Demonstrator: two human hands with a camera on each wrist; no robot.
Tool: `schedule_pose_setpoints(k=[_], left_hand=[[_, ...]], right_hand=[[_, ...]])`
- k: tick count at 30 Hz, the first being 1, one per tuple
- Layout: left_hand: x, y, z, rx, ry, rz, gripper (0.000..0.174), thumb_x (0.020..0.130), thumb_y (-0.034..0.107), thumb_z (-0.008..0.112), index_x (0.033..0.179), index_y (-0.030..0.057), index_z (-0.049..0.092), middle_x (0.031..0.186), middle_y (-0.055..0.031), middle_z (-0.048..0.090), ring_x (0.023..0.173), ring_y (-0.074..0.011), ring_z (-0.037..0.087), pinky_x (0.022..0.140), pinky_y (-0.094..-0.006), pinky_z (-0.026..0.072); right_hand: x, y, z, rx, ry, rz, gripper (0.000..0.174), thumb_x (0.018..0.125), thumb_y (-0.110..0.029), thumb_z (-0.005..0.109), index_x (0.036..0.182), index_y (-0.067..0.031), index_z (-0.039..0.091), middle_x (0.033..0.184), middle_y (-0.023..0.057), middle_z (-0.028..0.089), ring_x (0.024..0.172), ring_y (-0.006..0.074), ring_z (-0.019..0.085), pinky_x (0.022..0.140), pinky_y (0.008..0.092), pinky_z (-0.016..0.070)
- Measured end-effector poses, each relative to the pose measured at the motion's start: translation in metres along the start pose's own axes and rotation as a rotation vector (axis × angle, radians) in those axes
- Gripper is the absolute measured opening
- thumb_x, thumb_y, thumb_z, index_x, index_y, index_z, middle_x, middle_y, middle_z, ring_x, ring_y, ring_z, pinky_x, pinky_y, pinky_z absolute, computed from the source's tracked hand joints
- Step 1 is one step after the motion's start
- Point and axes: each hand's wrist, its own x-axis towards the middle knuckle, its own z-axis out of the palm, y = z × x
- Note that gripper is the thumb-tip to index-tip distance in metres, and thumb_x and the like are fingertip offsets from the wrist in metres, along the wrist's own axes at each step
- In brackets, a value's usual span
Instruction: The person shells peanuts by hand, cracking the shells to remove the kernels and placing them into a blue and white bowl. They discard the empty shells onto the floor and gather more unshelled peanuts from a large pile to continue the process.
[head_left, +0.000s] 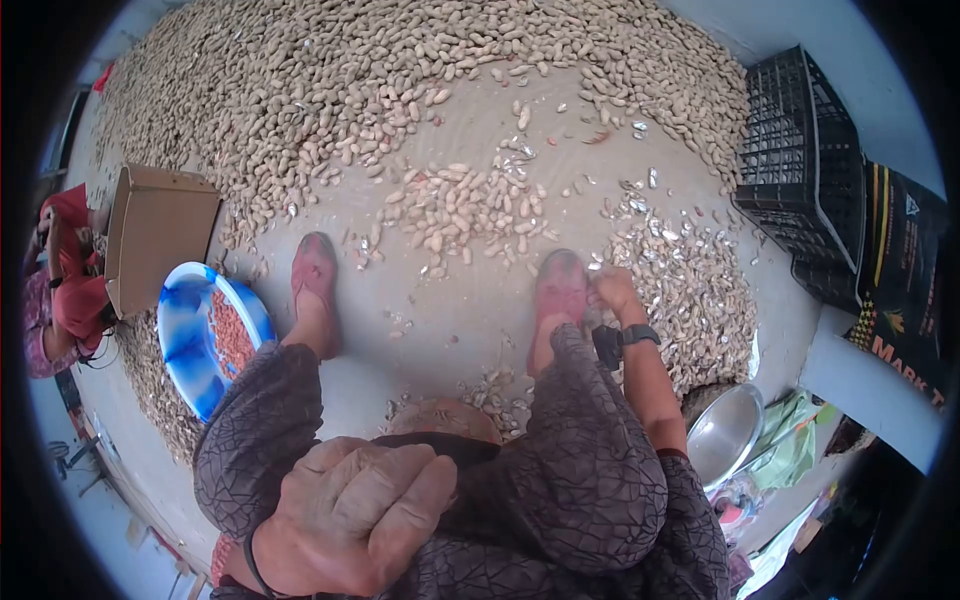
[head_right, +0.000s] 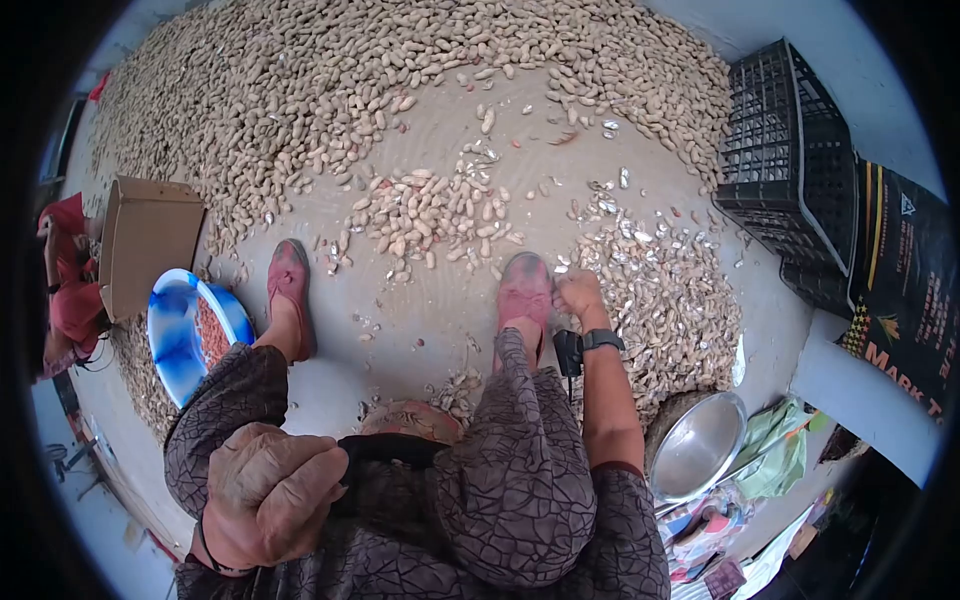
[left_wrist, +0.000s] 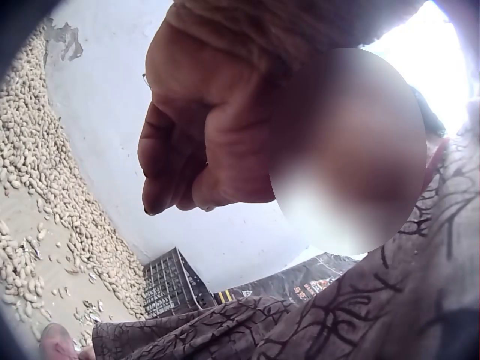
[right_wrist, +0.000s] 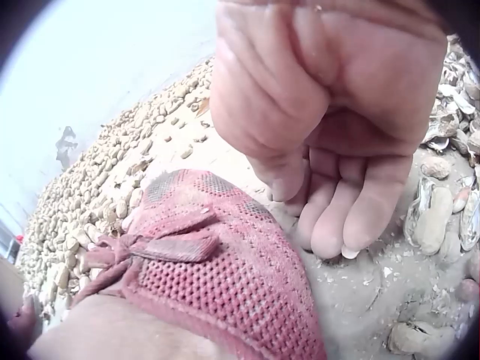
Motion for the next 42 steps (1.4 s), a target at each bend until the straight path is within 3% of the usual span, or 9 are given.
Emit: schedule_pose_setpoints(k=[14, 19, 23, 25, 28, 32, 34, 37, 42], left_hand=[[-0.014, -0.007, 0.003, 0.015, -0.037, 0.049, 0.029, 0.057, 0.007, 0.067, 0.085, 0.0021, 0.058, 0.079, -0.0073, 0.058, 0.061, -0.0182, 0.058, 0.054, -0.0285, 0.0463], [-0.006, -0.004, 0.002, 0.052, -0.036, 0.034, 0.027, 0.059, 0.008, 0.066, 0.084, 0.0022, 0.058, 0.078, -0.0072, 0.058, 0.061, -0.0178, 0.058, 0.053, -0.0287, 0.0462], [-0.003, -0.005, 0.003, 0.076, -0.055, 0.050, 0.026, 0.060, 0.008, 0.065, 0.085, 0.0024, 0.058, 0.078, -0.0074, 0.058, 0.060, -0.0176, 0.057, 0.053, -0.0287, 0.0460], [-0.001, -0.004, 0.002, 0.091, -0.081, 0.055, 0.026, 0.061, 0.008, 0.064, 0.085, 0.0021, 0.058, 0.078, -0.0077, 0.057, 0.060, -0.0173, 0.057, 0.055, -0.0290, 0.0458], [-0.005, -0.009, 0.005, 0.047, -0.116, 0.054, 0.025, 0.061, 0.008, 0.064, 0.085, 0.0019, 0.058, 0.079, -0.0078, 0.057, 0.059, -0.0179, 0.056, 0.057, -0.0302, 0.0455], [-0.005, -0.010, 0.006, 0.081, -0.132, 0.042, 0.027, 0.061, 0.007, 0.064, 0.086, 0.0015, 0.058, 0.079, -0.0081, 0.057, 0.060, -0.0200, 0.056, 0.057, -0.0312, 0.0452], [-0.005, -0.011, 0.008, 0.067, -0.106, -0.005, 0.029, 0.061, 0.005, 0.065, 0.088, 0.0015, 0.057, 0.080, -0.0086, 0.057, 0.063, -0.0216, 0.057, 0.057, -0.0313, 0.0450], [-0.001, -0.013, 0.007, -0.094, -0.043, -0.107, 0.027, 0.064, 0.004, 0.064, 0.090, 0.0016, 0.057, 0.080, -0.0094, 0.058, 0.065, -0.0241, 0.057, 0.058, -0.0317, 0.0452], [0.000, -0.018, 0.012, -0.416, 0.057, -0.259, 0.020, 0.071, 0.003, 0.060, 0.091, 0.0003, 0.057, 0.079, -0.0113, 0.059, 0.069, -0.0250, 0.057, 0.063, -0.0304, 0.0455]], right_hand=[[0.002, 0.008, 0.007, -0.009, 0.070, -0.088, 0.015, 0.078, -0.009, 0.048, 0.071, 0.0012, 0.058, 0.057, 0.0087, 0.056, 0.044, 0.0158, 0.055, 0.039, 0.0263, 0.0446], [0.002, -0.003, 0.009, -0.026, -0.009, -0.251, 0.012, 0.077, -0.010, 0.053, 0.069, -0.0020, 0.057, 0.056, 0.0070, 0.056, 0.041, 0.0144, 0.054, 0.038, 0.0246, 0.0438], [0.012, 0.004, 0.020, -0.110, -0.070, -0.196, 0.008, 0.072, -0.010, 0.057, 0.068, -0.0034, 0.056, 0.058, 0.0094, 0.057, 0.047, 0.0185, 0.056, 0.044, 0.0279, 0.0457], [0.037, 0.032, 0.029, -0.400, 0.083, -0.614, 0.016, 0.075, -0.015, 0.059, 0.067, -0.0033, 0.053, 0.056, 0.0050, 0.054, 0.048, 0.0144, 0.052, 0.046, 0.0263, 0.0433], [0.029, 0.025, 0.032, -0.542, 0.185, -0.762, 0.015, 0.073, -0.014, 0.062, 0.067, -0.0034, 0.054, 0.058, 0.0056, 0.054, 0.049, 0.0124, 0.052, 0.048, 0.0265, 0.0431], [0.012, 0.002, 0.018, -0.615, 0.095, -0.758, 0.012, 0.070, -0.011, 0.065, 0.069, -0.0032, 0.055, 0.060, 0.0051, 0.056, 0.054, 0.0103, 0.052, 0.050, 0.0247, 0.0432], [-0.002, -0.014, 0.008, -0.083, -0.061, -0.320, 0.009, 0.068, -0.004, 0.063, 0.073, -0.0029, 0.056, 0.063, 0.0052, 0.058, 0.060, 0.0118, 0.056, 0.056, 0.0241, 0.0449], [-0.040, -0.053, -0.003, 0.268, -0.145, -0.386, 0.009, 0.071, -0.001, 0.062, 0.078, -0.0012, 0.057, 0.068, 0.0006, 0.058, 0.063, 0.0058, 0.054, 0.058, 0.0188, 0.0446], [-0.122, -0.128, 0.001, 0.298, -0.334, -0.713, 0.012, 0.072, 0.000, 0.060, 0.083, -0.0010, 0.058, 0.077, 0.0010, 0.058, 0.067, 0.0059, 0.054, 0.062, 0.0185, 0.0444]])
